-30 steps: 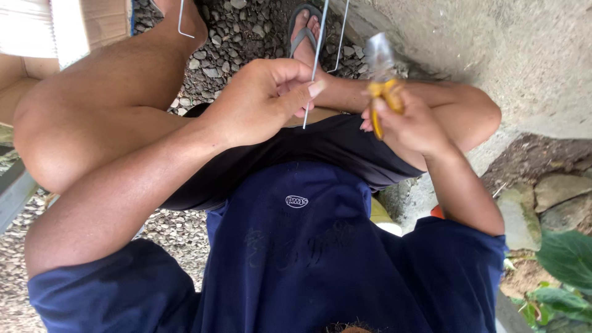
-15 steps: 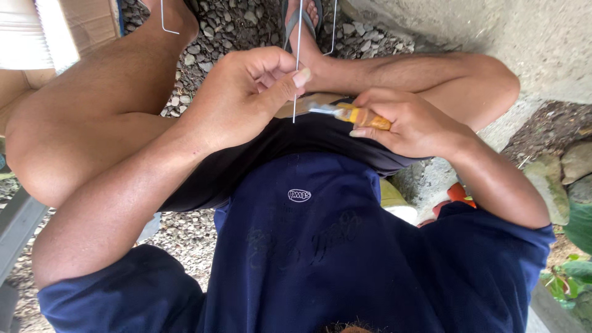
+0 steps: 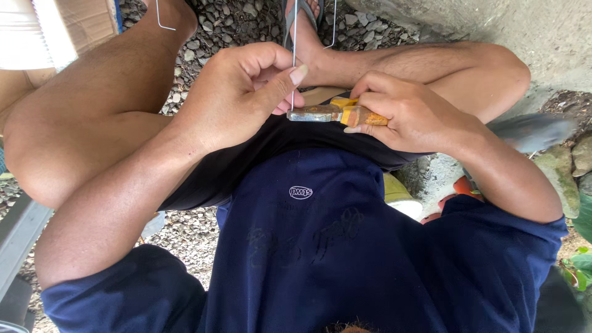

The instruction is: The person sits cross-legged on a gravel surface and uses pliers to bend and cut metal wire. They then insert the wire ends into holes on a small white plastic cup and bend the wire to secure it.

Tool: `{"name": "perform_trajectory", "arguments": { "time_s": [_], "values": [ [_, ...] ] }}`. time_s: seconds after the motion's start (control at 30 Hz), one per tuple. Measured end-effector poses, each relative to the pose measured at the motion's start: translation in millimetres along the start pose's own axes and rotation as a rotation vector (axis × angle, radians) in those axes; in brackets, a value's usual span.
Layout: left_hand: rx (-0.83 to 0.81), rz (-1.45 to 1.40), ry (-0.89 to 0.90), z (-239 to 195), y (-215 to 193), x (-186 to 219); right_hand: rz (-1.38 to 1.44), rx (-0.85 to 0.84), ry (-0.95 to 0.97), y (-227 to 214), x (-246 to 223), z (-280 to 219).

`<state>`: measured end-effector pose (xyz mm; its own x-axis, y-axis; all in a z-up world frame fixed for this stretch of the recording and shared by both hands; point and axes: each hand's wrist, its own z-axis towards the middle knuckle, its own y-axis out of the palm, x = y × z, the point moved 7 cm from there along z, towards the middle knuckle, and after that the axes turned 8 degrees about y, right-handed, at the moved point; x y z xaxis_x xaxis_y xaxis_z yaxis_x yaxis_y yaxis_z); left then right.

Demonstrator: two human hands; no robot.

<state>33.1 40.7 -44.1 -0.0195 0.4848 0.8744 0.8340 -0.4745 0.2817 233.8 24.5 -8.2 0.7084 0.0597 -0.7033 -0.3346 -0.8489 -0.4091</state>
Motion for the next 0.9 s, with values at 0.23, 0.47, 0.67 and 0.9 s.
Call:
{"name": "perform_trajectory", "arguments": {
  "time_s": [0.23, 0.47, 0.67, 0.9],
  "values": [
    [-0.007, -0.013, 0.013, 0.3, 0.6, 0.5, -0.065, 0.046, -0.062, -2.2, -0.2, -1.9],
    [-0.009, 0.009, 0.022, 0.0, 0.6, 0.6, -0.046, 0.031, -0.025, 0.0, 2.8, -0.6],
    [-0.005, 0.003, 0.007, 0.4, 0.5, -0.8, 0.007, 0.021, -0.033, 0.7, 1.6, 1.3],
    [0.011, 0.004, 0.030, -0.3, -0.9, -1.1, 0.014, 0.031, -0.052, -0.7, 0.5, 3.7]
  ]
}}
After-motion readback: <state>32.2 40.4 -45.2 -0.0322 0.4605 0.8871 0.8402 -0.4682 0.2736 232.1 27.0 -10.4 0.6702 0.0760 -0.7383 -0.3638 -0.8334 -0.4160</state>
